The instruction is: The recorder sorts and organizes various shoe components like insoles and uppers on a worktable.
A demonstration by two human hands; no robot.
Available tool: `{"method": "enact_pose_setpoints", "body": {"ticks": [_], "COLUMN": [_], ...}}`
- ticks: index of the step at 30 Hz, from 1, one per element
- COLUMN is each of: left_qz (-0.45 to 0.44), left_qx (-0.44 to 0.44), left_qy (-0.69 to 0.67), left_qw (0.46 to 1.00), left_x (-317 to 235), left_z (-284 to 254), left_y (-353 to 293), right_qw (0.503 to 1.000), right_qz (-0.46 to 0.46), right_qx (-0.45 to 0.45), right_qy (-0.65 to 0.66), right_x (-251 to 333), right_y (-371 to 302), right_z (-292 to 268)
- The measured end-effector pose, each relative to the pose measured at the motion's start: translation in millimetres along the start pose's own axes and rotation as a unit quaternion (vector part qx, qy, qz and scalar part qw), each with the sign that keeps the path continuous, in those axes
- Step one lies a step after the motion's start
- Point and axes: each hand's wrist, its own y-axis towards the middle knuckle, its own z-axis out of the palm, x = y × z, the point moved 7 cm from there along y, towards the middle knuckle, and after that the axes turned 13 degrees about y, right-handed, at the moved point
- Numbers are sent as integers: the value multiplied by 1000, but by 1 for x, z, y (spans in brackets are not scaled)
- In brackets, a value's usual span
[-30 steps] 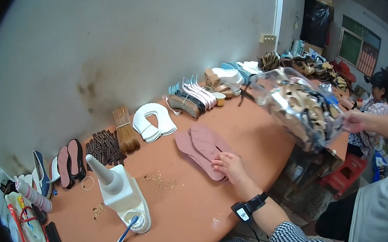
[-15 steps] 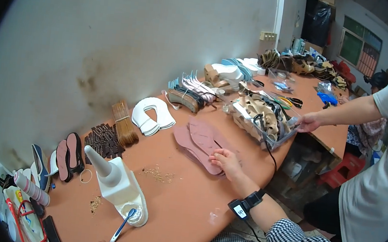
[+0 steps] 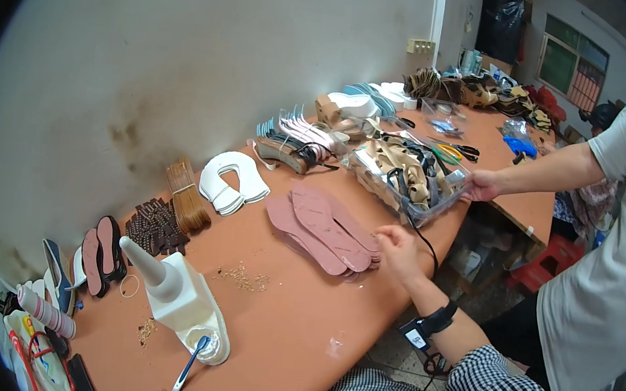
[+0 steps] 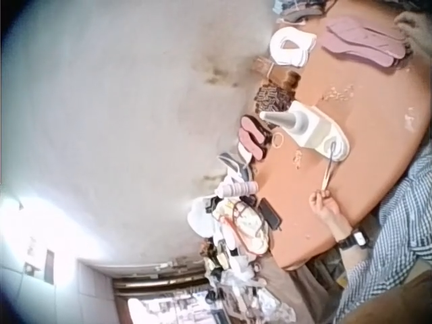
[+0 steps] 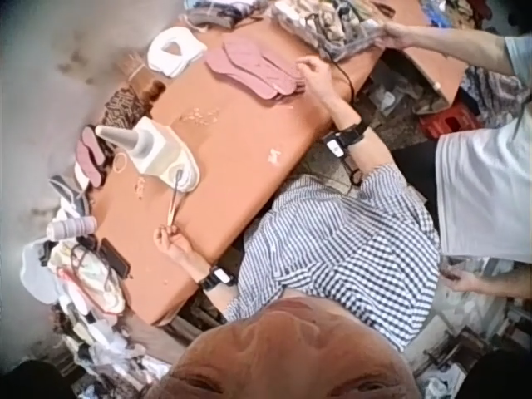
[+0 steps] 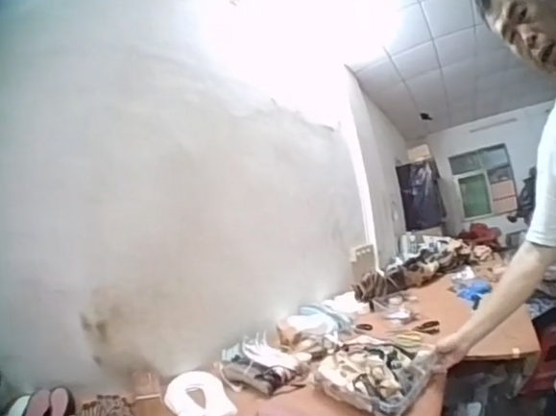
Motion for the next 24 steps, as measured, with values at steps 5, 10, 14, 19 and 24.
{"method": "enact_pose_setpoints", "body": {"ticks": [5,10,14,19,24], "left_qz": [0,14,-5,-56,-154], "left_qx": [2,-46,-55,-23,104], "left_qy": [13,42,39,41,100], "left_qw": [1000,998,998,997,978], "left_x": [8,6,3,-3,-3], "left_z": [-5,-16,-6,26,91], "left_y": [-1,-5,-14,-32,-56], "right_qw": [950,952,945,893,928], "right_qz": [-156,-44,176,301,298], "right_qx": [-264,-205,-126,-247,-152], "right_qy": [-62,223,245,228,166], "right_x": [30,-38,-25,-53,-51], "right_y": [15,81,72,79,75], "right_z": [-87,-175,-157,-204,-166]}}
